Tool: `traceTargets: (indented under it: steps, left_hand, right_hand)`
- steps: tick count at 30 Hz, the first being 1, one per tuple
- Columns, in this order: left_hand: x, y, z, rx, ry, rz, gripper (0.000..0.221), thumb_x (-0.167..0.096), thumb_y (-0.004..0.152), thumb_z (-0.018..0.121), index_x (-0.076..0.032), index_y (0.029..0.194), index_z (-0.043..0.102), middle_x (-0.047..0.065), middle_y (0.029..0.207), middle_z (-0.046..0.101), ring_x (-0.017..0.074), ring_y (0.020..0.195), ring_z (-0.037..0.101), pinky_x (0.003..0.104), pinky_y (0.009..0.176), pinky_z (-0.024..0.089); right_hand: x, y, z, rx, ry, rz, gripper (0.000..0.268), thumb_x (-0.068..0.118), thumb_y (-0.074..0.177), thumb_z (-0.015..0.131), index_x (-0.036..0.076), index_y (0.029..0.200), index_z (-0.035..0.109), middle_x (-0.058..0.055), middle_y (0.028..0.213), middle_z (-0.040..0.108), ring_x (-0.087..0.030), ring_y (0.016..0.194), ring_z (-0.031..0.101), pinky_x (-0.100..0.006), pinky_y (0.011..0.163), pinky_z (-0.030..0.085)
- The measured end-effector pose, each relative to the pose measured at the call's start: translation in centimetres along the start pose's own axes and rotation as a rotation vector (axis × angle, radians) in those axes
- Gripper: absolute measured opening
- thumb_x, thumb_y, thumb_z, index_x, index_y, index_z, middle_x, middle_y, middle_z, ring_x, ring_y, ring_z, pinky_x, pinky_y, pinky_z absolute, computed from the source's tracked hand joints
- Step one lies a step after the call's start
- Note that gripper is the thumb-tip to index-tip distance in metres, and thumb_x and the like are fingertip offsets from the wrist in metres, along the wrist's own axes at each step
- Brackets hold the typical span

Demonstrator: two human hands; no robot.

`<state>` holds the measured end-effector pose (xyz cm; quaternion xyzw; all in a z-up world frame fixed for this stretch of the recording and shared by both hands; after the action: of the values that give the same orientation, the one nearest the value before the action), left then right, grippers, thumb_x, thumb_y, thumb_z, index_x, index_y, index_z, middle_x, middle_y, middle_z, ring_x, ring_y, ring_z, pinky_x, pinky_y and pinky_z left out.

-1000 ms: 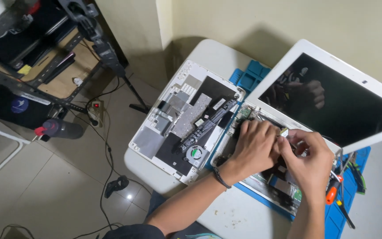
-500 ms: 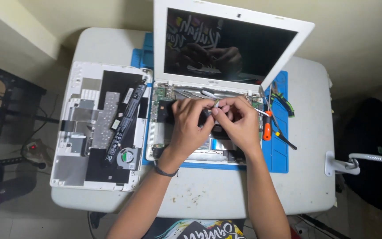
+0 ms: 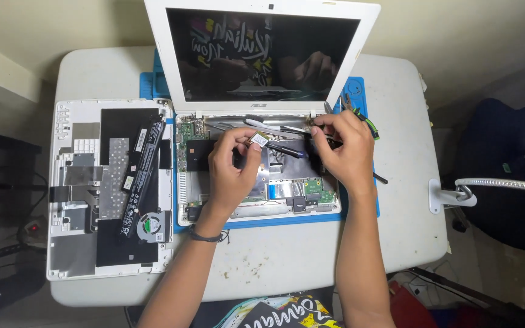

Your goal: Disassembling a laptop to access internal components, removing screws, and cleaning parts with a brush.

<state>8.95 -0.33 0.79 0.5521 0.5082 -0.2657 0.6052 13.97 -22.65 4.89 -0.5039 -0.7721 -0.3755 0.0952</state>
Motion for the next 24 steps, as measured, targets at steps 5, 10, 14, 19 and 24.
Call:
traceTargets:
  steps: [5, 10, 14, 19, 24]
  left_hand:
    - [0.3, 0.2, -0.3, -0.017, -0.067, -0.019, 0.015, -0.014, 0.095, 0.065, -0.006, 0.108, 0.067, 0.008, 0.082, 0.067, 0.0171, 0.07, 0.06, 0.033, 0.074, 0.05]
    - [0.6, 0.4, -0.9, -0.049, -0.118, -0.039, 0.017, -0.013, 0.095, 0.064, -0.004, 0.109, 0.066, 0.008, 0.082, 0.066, 0.0148, 0.07, 0.059, 0.032, 0.071, 0.051]
    - [0.7, 0.4, -1.2, -0.063, -0.133, -0.074, 0.017, -0.012, 0.094, 0.065, -0.003, 0.108, 0.067, 0.008, 0.081, 0.066, 0.0133, 0.072, 0.057, 0.031, 0.072, 0.051]
    - [1.2, 0.4, -1.7, -0.101, -0.175, -0.123, 0.018, -0.012, 0.094, 0.063, -0.003, 0.109, 0.067, 0.008, 0.082, 0.065, 0.0123, 0.075, 0.056, 0.031, 0.074, 0.051]
    - [1.8, 0.6, -2.3, -0.14, -0.228, -0.149, 0.017, -0.013, 0.096, 0.064, -0.003, 0.11, 0.065, 0.007, 0.083, 0.064, 0.0109, 0.078, 0.057, 0.029, 0.076, 0.051]
  right_hand:
    - [1.9, 0.0, 1.4, 0.077, -0.093, -0.089, 0.015, 0.017, 0.09, 0.08, 0.015, 0.104, 0.077, -0.001, 0.086, 0.059, -0.026, 0.083, 0.059, -0.038, 0.083, 0.042]
    - [3.0, -0.2, 2.5, 0.077, -0.112, -0.149, 0.014, 0.023, 0.093, 0.078, 0.019, 0.107, 0.076, 0.001, 0.092, 0.057, -0.022, 0.09, 0.055, -0.036, 0.085, 0.038]
    - [2.1, -0.5, 3.6, 0.133, -0.203, -0.116, 0.013, 0.025, 0.095, 0.076, 0.019, 0.107, 0.074, 0.003, 0.093, 0.058, -0.02, 0.093, 0.056, -0.035, 0.088, 0.036]
    - [1.4, -0.6, 3.6, 0.125, -0.212, -0.085, 0.006, 0.022, 0.096, 0.075, 0.017, 0.097, 0.071, 0.004, 0.091, 0.063, -0.02, 0.093, 0.059, -0.036, 0.089, 0.036]
    - [1.1, -0.2, 1.8, 0.023, 0.147, 0.032, 0.014, 0.023, 0.108, 0.059, 0.016, 0.106, 0.071, -0.002, 0.087, 0.068, -0.027, 0.082, 0.066, -0.039, 0.081, 0.046]
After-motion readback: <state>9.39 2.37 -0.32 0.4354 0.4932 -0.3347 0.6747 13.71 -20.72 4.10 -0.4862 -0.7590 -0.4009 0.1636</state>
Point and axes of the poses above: each hand's wrist, its own y-axis towards the middle knuckle, its own z-axis out of the palm, x = y × z, the point moved 10 cm from there along y, towards the middle knuckle
